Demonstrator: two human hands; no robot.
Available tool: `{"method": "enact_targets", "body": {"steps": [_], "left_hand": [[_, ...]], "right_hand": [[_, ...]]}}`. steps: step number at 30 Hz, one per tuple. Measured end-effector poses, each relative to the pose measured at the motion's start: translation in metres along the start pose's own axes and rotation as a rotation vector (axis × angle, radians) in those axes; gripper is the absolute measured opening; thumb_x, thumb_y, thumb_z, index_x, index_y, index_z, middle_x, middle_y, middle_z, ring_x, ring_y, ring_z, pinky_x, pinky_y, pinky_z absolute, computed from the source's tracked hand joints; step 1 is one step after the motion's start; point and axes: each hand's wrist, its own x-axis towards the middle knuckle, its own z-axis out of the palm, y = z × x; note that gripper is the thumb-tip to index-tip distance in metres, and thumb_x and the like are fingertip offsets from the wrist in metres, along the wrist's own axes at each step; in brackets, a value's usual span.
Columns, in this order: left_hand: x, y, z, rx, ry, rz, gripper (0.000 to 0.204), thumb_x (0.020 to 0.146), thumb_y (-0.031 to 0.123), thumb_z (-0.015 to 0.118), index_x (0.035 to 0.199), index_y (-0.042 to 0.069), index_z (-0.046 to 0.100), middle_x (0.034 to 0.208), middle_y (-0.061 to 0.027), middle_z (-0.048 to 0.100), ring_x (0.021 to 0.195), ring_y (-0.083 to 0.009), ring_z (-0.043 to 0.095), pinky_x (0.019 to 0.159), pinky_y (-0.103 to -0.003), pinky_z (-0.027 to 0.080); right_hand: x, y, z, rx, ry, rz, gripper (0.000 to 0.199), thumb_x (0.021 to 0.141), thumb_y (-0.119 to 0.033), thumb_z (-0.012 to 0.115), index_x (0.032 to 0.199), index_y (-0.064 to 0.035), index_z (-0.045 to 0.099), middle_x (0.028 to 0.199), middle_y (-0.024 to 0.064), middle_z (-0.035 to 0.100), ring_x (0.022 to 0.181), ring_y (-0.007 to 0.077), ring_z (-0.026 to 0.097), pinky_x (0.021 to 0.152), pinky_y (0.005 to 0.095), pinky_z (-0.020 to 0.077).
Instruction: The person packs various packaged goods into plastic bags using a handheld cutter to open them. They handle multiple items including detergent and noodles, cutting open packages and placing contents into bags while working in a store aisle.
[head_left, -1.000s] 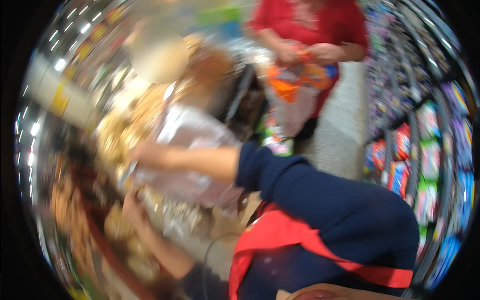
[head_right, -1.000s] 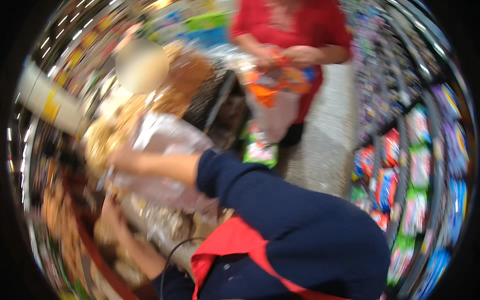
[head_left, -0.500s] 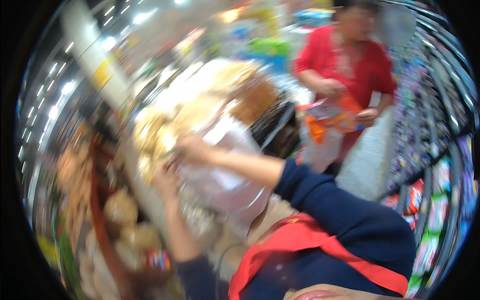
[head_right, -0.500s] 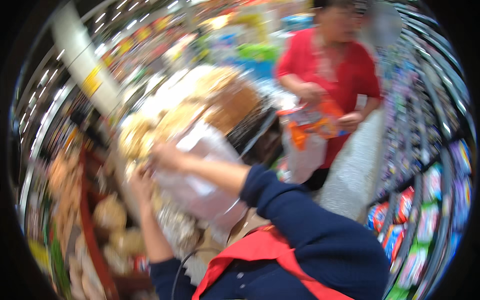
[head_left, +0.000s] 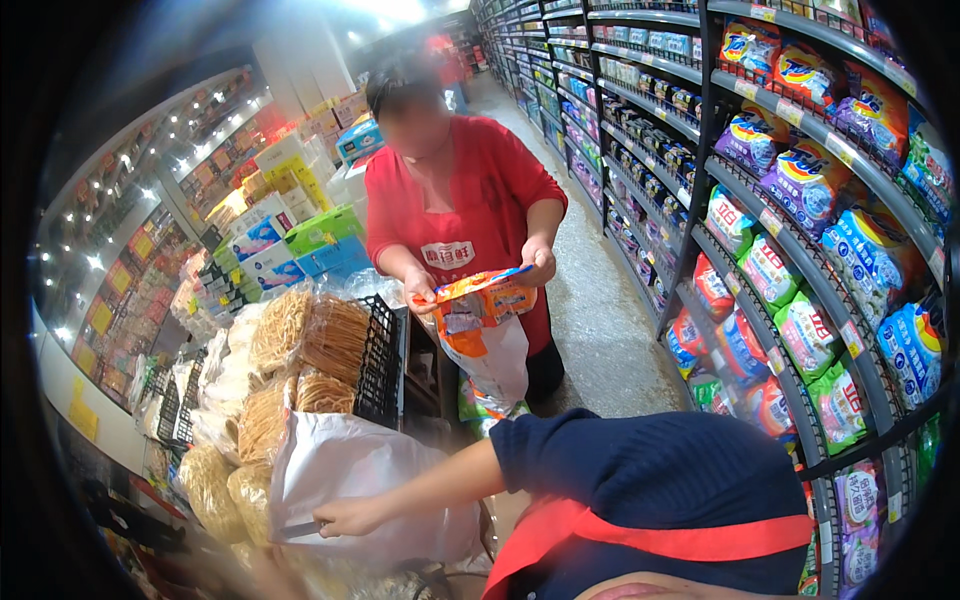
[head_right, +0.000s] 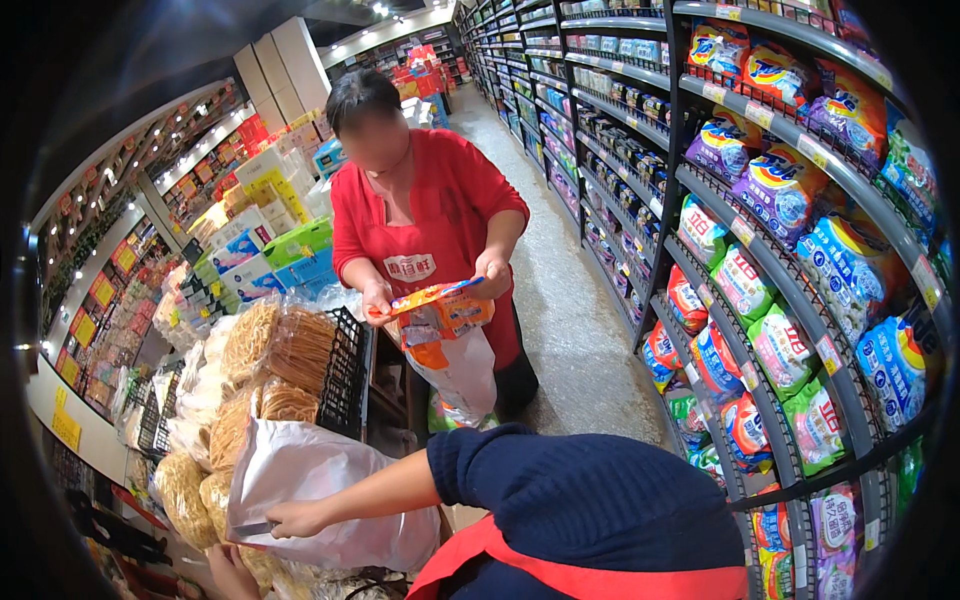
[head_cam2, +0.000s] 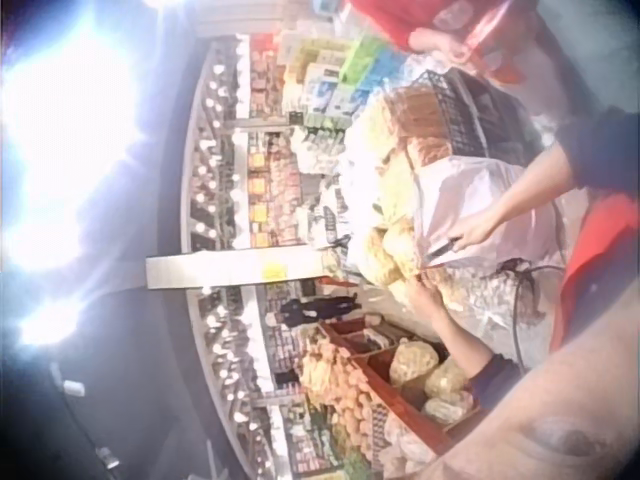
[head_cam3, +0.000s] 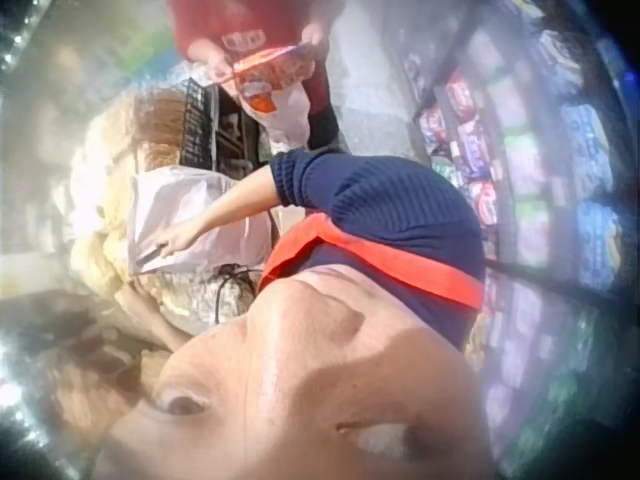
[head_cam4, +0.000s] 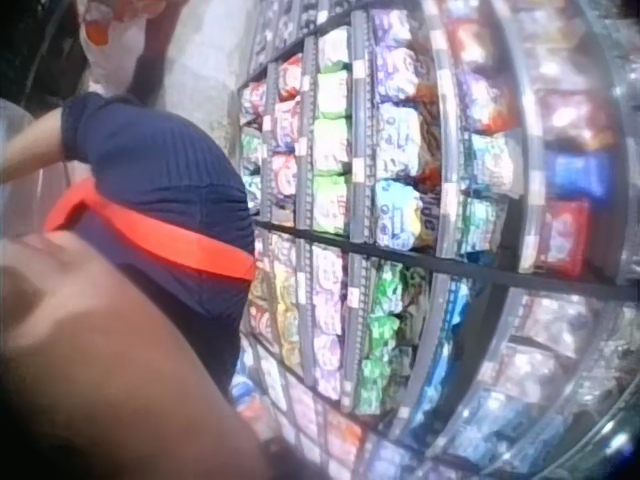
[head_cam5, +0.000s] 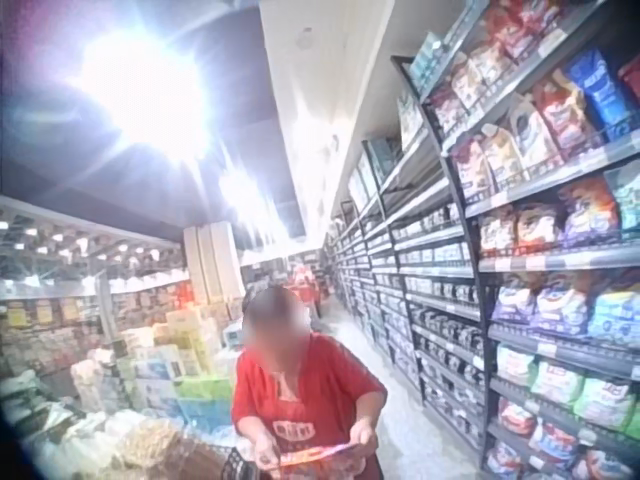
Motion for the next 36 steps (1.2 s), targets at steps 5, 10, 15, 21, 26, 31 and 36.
{"method": "enact_targets", "body": {"steps": [5, 10, 15, 21, 26, 31, 36], "left_hand": [[-0.011, 0.001, -0.005, -0.523, 0.009, -0.222, 0.026, 0.086, 0.023, 0.058, 0.079, -0.002, 0.057, 0.066, -0.011, 0.057, 0.058, -0.0197, 0.053, 0.057, -0.032, 0.044], [-0.034, 0.007, 0.002, -0.236, 0.414, 0.0, 0.011, 0.081, 0.013, 0.058, 0.082, 0.002, 0.061, 0.079, -0.0156, 0.061, 0.075, -0.0321, 0.059, 0.066, -0.038, 0.045], [-0.035, 0.013, 0.002, -0.238, 0.465, -0.096, 0.01, 0.079, 0.013, 0.061, 0.078, 0.003, 0.059, 0.077, -0.012, 0.06, 0.072, -0.0305, 0.058, 0.063, -0.037, 0.045], [-0.036, 0.017, -0.006, -0.239, 0.469, -0.066, 0.01, 0.079, 0.013, 0.059, 0.076, 0.005, 0.055, 0.075, -0.0114, 0.057, 0.073, -0.0297, 0.056, 0.065, -0.04, 0.043], [-0.034, 0.017, 0.005, -0.214, 0.479, -0.117, 0.007, 0.078, 0.011, 0.06, 0.075, 0.005, 0.058, 0.076, -0.0107, 0.059, 0.072, -0.0294, 0.057, 0.063, -0.038, 0.044], [-0.045, -0.014, 0.008, -0.182, 0.489, -0.206, 0.006, 0.076, 0.01, 0.061, 0.073, 0.005, 0.059, 0.074, -0.011, 0.06, 0.069, -0.0284, 0.058, 0.06, -0.036, 0.044], [-0.075, -0.068, -0.004, -0.003, 0.302, -0.62, 0.02, 0.082, 0.022, 0.057, 0.088, 0.004, 0.065, 0.084, -0.0139, 0.064, 0.075, -0.0303, 0.061, 0.066, -0.04, 0.048]], "right_hand": [[-0.012, 0.022, 0.024, -0.195, 0.067, -0.102, 0.025, 0.079, -0.027, 0.056, 0.084, -0.0023, 0.061, 0.064, 0.0167, 0.059, 0.052, 0.0256, 0.056, 0.051, 0.0386, 0.0454], [0.003, 0.018, 0.043, -0.435, -0.036, 0.085, 0.025, 0.082, -0.023, 0.05, 0.084, 0.0007, 0.059, 0.071, 0.0242, 0.059, 0.071, 0.041, 0.059, 0.065, 0.0468, 0.0455], [0.044, -0.018, 0.042, -0.701, -0.022, -0.015, 0.024, 0.082, -0.019, 0.048, 0.075, -0.0002, 0.061, 0.073, 0.0241, 0.06, 0.071, 0.0401, 0.059, 0.068, 0.0478, 0.0454], [0.067, -0.054, 0.026, -0.849, -0.075, 0.068, 0.019, 0.076, -0.009, 0.048, 0.074, 0.0028, 0.064, 0.078, 0.0246, 0.062, 0.077, 0.0373, 0.062, 0.069, 0.045, 0.0494], [0.073, -0.052, 0.028, -0.858, -0.12, 0.083, 0.021, 0.076, -0.008, 0.047, 0.075, 0.0043, 0.064, 0.078, 0.0249, 0.062, 0.077, 0.0373, 0.062, 0.072, 0.0453, 0.0488], [0.074, -0.106, -0.03, -1.142, -0.019, -0.124, 0.021, 0.08, -0.01, 0.046, 0.093, -0.0024, 0.06, 0.077, 0.0193, 0.062, 0.075, 0.0353, 0.062, 0.067, 0.0447, 0.0481], [0.062, -0.157, -0.133, -0.694, 0.348, -0.193, 0.025, 0.087, -0.022, 0.043, 0.089, -0.0041, 0.06, 0.074, 0.0129, 0.058, 0.071, 0.0285, 0.057, 0.066, 0.0376, 0.0441]]}}
